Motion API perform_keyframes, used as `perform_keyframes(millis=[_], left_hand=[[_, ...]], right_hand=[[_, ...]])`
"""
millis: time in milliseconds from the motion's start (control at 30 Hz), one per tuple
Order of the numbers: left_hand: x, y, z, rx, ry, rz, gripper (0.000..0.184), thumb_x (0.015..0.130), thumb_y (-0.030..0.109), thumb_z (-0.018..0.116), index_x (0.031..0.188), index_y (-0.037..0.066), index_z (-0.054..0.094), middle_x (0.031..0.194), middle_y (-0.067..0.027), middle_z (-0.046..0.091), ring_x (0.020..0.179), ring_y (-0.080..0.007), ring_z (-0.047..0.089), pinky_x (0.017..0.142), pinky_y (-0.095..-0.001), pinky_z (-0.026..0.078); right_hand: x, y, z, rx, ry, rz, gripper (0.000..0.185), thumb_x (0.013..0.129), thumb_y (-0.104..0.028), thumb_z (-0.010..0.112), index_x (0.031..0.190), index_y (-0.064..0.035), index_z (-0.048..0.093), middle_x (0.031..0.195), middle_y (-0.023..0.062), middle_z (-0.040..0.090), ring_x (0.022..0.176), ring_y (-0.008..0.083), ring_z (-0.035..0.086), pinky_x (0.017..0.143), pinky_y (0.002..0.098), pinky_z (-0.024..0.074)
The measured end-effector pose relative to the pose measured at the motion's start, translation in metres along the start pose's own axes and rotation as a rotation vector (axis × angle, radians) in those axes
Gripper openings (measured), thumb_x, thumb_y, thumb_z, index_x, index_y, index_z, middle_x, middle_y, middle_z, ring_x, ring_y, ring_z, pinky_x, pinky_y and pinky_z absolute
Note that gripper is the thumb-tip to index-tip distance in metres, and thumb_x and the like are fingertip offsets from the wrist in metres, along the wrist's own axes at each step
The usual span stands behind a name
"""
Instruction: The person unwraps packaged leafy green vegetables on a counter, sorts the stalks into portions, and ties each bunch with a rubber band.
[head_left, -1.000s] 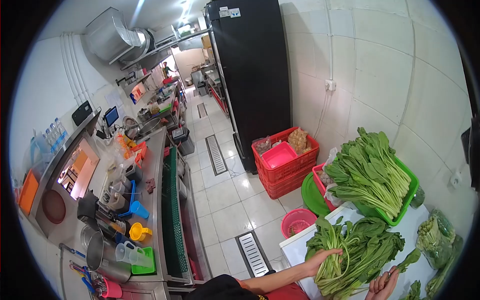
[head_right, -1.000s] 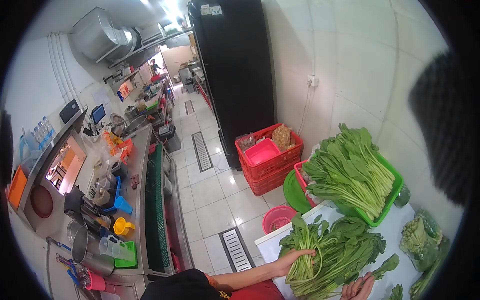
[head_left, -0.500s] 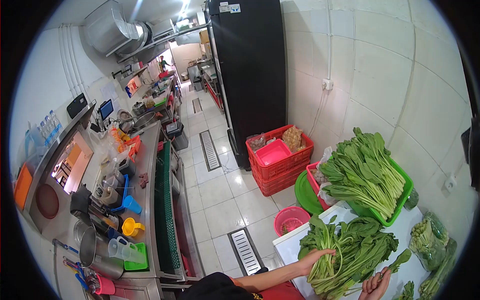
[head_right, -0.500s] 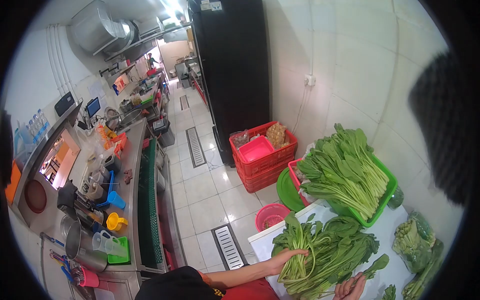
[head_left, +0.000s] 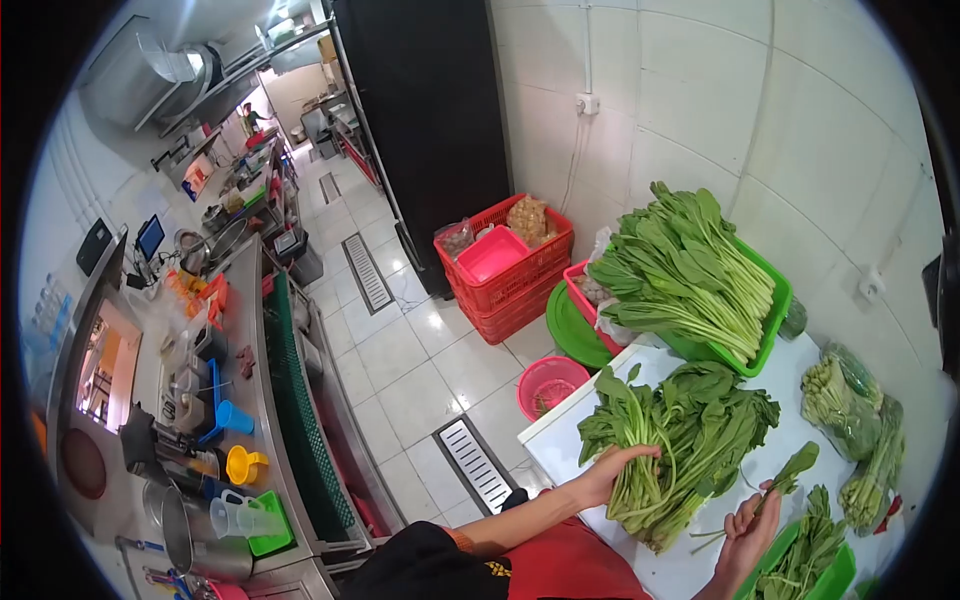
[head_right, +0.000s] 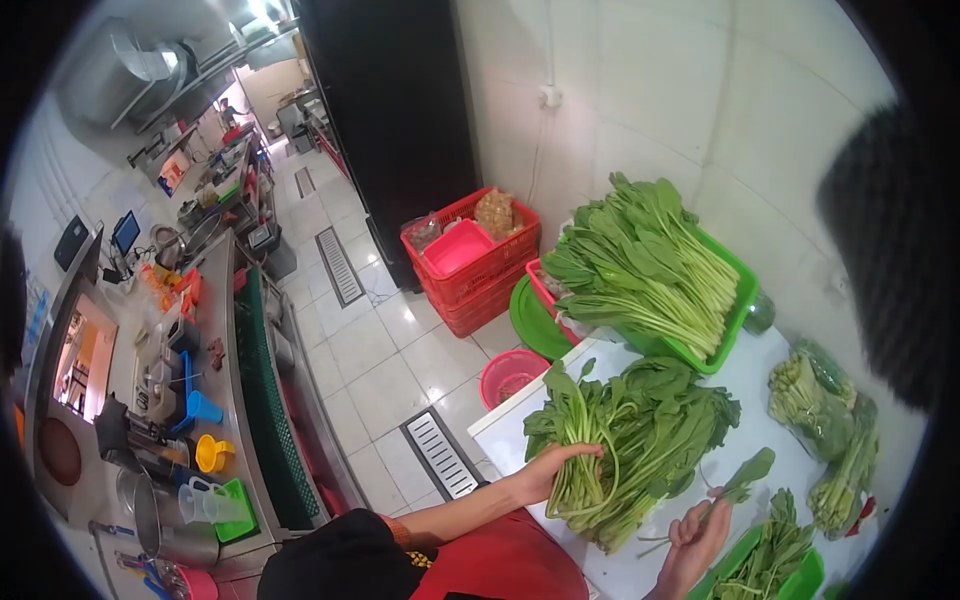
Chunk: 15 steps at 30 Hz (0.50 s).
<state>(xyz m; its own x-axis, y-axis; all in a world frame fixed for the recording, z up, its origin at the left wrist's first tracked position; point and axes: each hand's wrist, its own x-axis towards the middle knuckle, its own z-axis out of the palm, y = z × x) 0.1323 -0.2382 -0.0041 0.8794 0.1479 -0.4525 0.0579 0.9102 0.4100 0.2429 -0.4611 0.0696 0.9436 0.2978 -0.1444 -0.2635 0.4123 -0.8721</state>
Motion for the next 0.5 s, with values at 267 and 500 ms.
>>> perform_keyframes(millis=[267, 500], left_hand=[[-0.015, 0.009, -0.006, 0.028, -0.133, -0.051, 0.036, 0.096, 0.028, 0.056, 0.122, 0.004, 0.058, 0.103, -0.0149, 0.065, 0.098, -0.0279, 0.065, 0.091, -0.047, 0.053], [-0.014, 0.004, 0.007, 0.25, -0.192, -0.015, 0.053, 0.088, 0.001, 0.061, 0.139, 0.001, 0.046, 0.126, -0.0097, 0.061, 0.108, -0.0242, 0.062, 0.098, -0.0424, 0.052]], right_hand=[[-0.025, 0.004, -0.045, -0.975, -0.116, -0.377, 0.045, 0.097, -0.008, 0.048, 0.142, -0.0036, 0.042, 0.093, 0.0112, 0.061, 0.073, 0.0209, 0.061, 0.062, 0.0343, 0.0487], [-0.03, -0.103, -0.133, -1.495, 0.782, -0.415, 0.044, 0.105, -0.027, 0.045, 0.142, -0.002, 0.048, 0.11, 0.0239, 0.066, 0.099, 0.0327, 0.065, 0.085, 0.0426, 0.0489]])
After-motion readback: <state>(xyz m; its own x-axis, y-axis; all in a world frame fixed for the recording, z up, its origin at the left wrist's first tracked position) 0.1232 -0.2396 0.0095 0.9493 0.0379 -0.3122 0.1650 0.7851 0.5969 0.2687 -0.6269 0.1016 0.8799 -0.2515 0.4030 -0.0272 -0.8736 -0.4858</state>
